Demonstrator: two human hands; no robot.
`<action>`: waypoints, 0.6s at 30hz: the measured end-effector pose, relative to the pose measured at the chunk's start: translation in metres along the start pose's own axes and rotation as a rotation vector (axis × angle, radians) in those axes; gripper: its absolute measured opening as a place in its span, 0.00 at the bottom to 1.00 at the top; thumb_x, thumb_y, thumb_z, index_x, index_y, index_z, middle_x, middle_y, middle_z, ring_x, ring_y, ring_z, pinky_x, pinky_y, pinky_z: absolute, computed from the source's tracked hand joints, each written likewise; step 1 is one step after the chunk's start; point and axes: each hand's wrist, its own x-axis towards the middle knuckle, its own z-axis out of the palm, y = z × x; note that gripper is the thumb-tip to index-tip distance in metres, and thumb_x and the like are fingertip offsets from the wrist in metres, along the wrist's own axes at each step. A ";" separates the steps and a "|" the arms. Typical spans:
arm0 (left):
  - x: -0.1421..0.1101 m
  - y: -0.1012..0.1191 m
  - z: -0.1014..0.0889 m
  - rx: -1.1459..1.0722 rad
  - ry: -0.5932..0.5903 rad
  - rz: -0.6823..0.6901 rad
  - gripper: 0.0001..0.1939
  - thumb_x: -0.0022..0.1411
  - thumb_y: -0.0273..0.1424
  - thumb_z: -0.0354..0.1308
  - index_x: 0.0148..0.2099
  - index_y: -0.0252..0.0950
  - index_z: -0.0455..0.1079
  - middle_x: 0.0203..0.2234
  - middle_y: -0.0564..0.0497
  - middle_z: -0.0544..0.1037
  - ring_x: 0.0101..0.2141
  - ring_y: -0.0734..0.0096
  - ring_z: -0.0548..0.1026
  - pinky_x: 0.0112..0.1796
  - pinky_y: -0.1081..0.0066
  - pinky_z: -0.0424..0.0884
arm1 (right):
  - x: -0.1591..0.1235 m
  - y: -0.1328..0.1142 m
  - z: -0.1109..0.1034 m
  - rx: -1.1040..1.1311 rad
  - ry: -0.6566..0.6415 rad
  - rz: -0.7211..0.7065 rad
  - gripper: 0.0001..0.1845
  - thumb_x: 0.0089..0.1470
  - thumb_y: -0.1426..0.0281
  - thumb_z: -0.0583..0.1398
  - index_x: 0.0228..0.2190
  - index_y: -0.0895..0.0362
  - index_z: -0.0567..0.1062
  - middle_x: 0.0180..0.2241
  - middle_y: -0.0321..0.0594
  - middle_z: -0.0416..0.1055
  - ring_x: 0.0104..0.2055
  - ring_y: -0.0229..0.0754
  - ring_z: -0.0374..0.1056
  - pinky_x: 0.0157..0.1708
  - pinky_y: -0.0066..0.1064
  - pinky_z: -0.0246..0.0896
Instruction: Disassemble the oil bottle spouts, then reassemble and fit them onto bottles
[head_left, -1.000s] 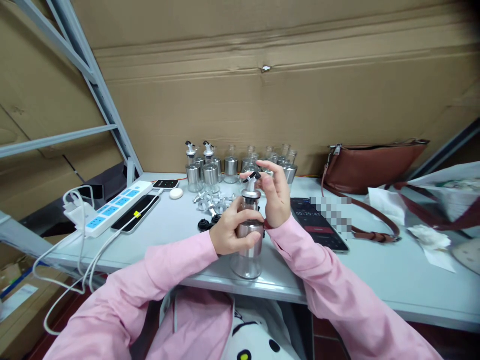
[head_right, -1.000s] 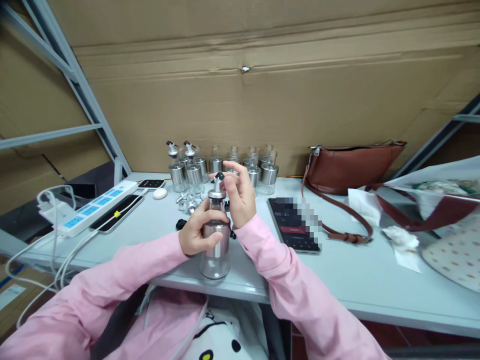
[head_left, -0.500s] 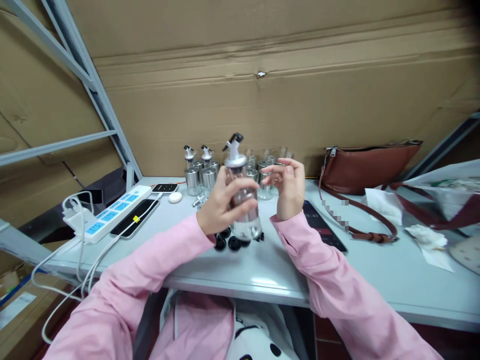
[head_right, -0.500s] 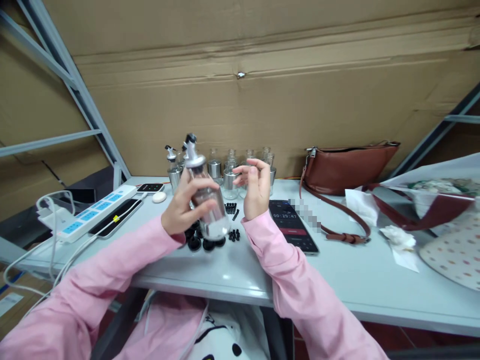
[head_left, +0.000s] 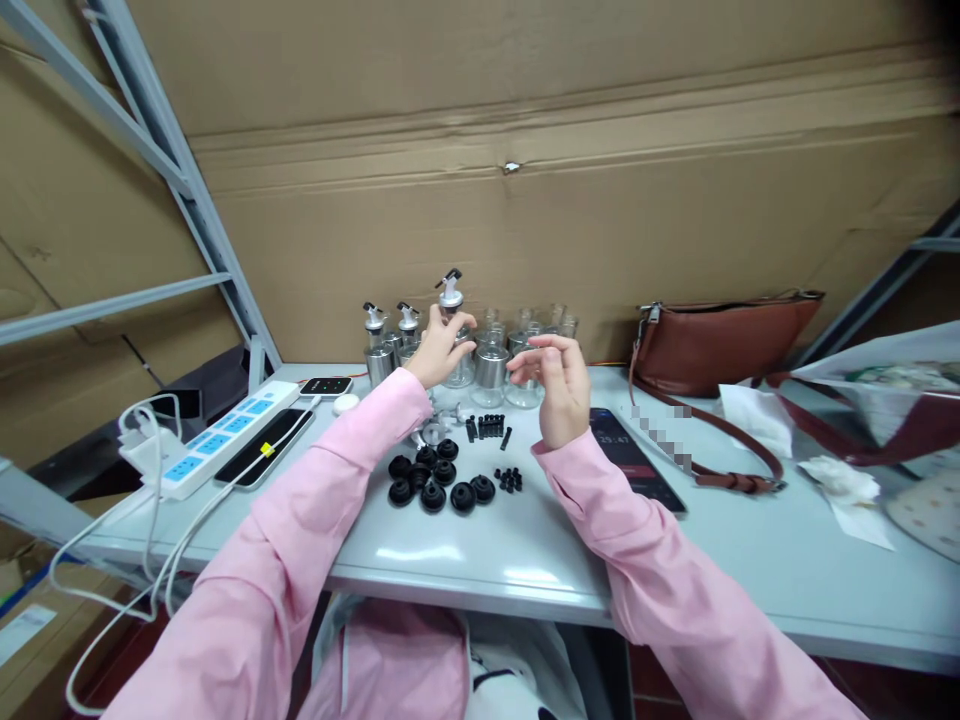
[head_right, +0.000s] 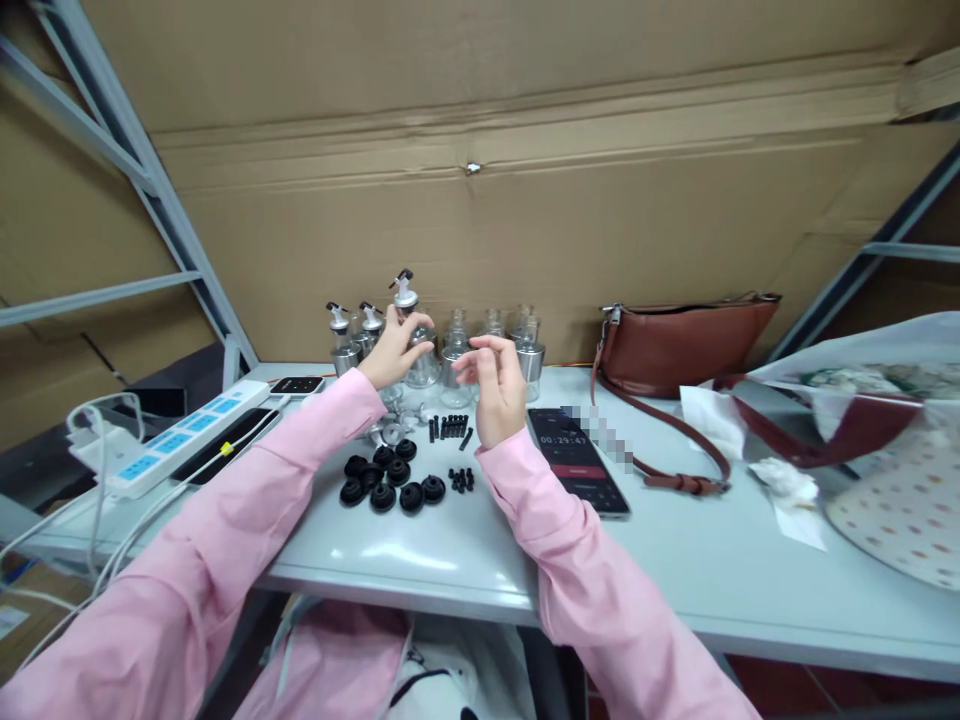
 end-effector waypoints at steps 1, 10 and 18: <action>-0.001 -0.003 0.002 0.000 -0.002 -0.011 0.11 0.58 0.27 0.54 0.45 0.36 0.63 0.42 0.46 0.56 0.46 0.63 0.64 0.50 0.58 0.62 | 0.001 0.003 0.000 -0.018 -0.003 0.027 0.13 0.54 0.57 0.53 0.35 0.55 0.65 0.24 0.32 0.70 0.25 0.33 0.65 0.30 0.29 0.62; -0.007 -0.018 0.017 0.031 -0.158 -0.072 0.11 0.58 0.28 0.55 0.44 0.34 0.63 0.41 0.45 0.57 0.45 0.61 0.65 0.49 0.58 0.64 | 0.005 0.037 0.001 0.165 0.114 0.943 0.10 0.45 0.66 0.59 0.32 0.53 0.66 0.41 0.41 0.69 0.42 0.40 0.69 0.36 0.30 0.66; -0.010 -0.021 0.030 0.059 -0.183 -0.117 0.12 0.58 0.27 0.55 0.45 0.35 0.62 0.43 0.45 0.56 0.47 0.59 0.65 0.48 0.55 0.64 | 0.000 0.042 0.010 0.149 0.084 0.958 0.18 0.52 0.61 0.53 0.45 0.52 0.65 0.57 0.44 0.59 0.61 0.43 0.52 0.51 0.39 0.61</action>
